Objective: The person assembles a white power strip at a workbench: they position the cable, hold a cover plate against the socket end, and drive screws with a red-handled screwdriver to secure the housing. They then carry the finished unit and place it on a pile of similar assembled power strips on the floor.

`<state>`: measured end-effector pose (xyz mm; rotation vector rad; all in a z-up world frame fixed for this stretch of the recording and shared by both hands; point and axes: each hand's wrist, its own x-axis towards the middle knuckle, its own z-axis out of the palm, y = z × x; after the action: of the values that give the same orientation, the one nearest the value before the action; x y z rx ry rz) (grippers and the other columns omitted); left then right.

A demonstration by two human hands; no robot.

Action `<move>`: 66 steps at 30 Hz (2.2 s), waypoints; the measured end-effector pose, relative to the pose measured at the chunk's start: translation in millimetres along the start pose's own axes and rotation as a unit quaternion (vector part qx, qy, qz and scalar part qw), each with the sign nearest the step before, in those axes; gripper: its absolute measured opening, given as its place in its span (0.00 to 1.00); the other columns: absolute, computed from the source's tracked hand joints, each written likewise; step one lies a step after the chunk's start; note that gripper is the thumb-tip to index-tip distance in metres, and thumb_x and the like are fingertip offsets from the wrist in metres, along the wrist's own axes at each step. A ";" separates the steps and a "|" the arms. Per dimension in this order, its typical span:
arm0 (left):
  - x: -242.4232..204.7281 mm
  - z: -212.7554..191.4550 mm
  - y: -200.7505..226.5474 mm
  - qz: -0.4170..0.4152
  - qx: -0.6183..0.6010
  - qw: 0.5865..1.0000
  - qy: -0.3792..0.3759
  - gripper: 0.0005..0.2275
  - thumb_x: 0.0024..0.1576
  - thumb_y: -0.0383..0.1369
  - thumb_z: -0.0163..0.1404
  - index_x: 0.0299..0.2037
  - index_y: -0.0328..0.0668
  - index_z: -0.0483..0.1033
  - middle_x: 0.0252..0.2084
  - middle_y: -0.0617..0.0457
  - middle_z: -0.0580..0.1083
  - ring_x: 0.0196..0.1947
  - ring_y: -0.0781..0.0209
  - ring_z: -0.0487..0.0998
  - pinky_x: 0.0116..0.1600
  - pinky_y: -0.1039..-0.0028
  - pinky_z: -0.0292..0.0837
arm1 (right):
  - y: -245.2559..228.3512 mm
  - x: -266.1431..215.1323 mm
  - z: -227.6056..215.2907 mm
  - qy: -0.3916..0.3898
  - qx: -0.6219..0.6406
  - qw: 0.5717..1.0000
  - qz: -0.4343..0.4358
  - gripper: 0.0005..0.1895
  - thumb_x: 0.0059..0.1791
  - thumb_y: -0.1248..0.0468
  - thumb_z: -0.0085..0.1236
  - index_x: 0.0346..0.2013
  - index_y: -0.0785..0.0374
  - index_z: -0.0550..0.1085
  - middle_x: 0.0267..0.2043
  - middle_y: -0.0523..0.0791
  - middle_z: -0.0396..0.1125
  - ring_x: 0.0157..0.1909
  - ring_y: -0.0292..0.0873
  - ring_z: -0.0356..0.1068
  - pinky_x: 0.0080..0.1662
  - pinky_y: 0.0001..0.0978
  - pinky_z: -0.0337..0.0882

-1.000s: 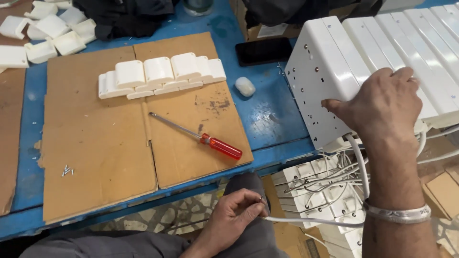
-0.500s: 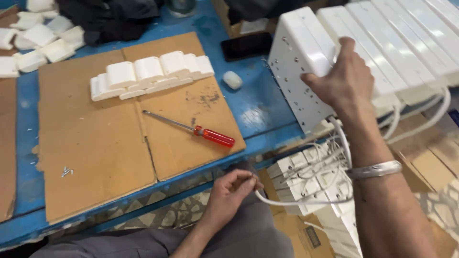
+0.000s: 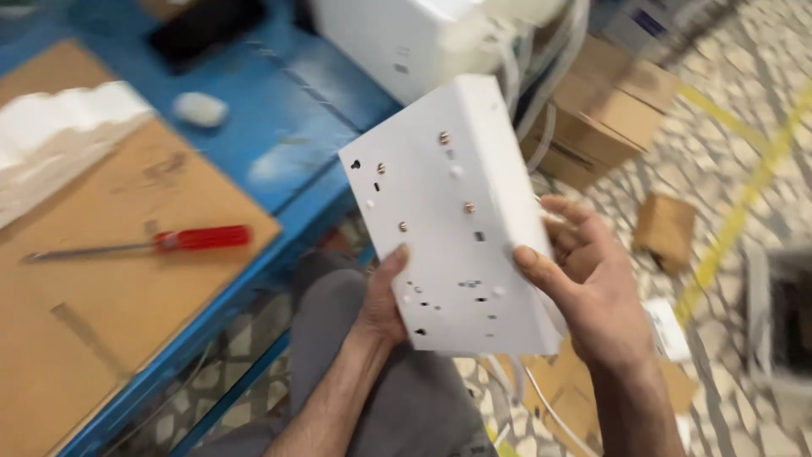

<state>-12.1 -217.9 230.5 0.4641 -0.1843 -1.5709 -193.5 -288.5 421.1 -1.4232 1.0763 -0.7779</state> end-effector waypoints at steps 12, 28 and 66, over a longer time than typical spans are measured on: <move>45.0 2.4 -42.1 -0.196 0.046 0.975 0.091 0.35 0.56 0.48 0.53 0.69 0.34 0.61 0.60 0.39 0.73 0.58 0.47 0.78 0.61 0.58 0.75 | 129.8 -131.6 -5.4 -0.072 0.277 0.936 0.205 0.21 0.59 0.50 0.47 0.51 0.68 0.67 0.30 0.41 0.56 0.31 0.35 0.54 0.34 0.29 0.56; 63.3 -32.8 -53.0 -0.282 0.192 0.925 0.167 0.40 0.54 0.60 0.46 0.71 0.40 0.58 0.66 0.40 0.68 0.58 0.45 0.76 0.56 0.56 0.75 | 86.9 -27.3 -88.3 0.160 0.270 0.925 0.214 0.19 0.60 0.53 0.36 0.43 0.65 0.69 0.18 0.34 0.43 0.16 0.30 0.40 0.19 0.23 0.42; 44.4 -24.9 -25.9 -0.143 0.162 0.954 0.207 0.25 0.59 0.50 0.48 0.58 0.40 0.69 0.56 0.48 0.74 0.52 0.55 0.77 0.57 0.62 0.74 | 341.5 -143.5 -467.6 0.536 0.237 0.745 0.319 0.16 0.61 0.58 0.36 0.45 0.65 0.71 0.21 0.32 0.52 0.19 0.27 0.46 0.23 0.18 0.50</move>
<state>-25.5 -255.8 189.9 1.1063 -0.0523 -1.6910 -734.8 -315.3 171.7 0.0149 1.8941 -1.2496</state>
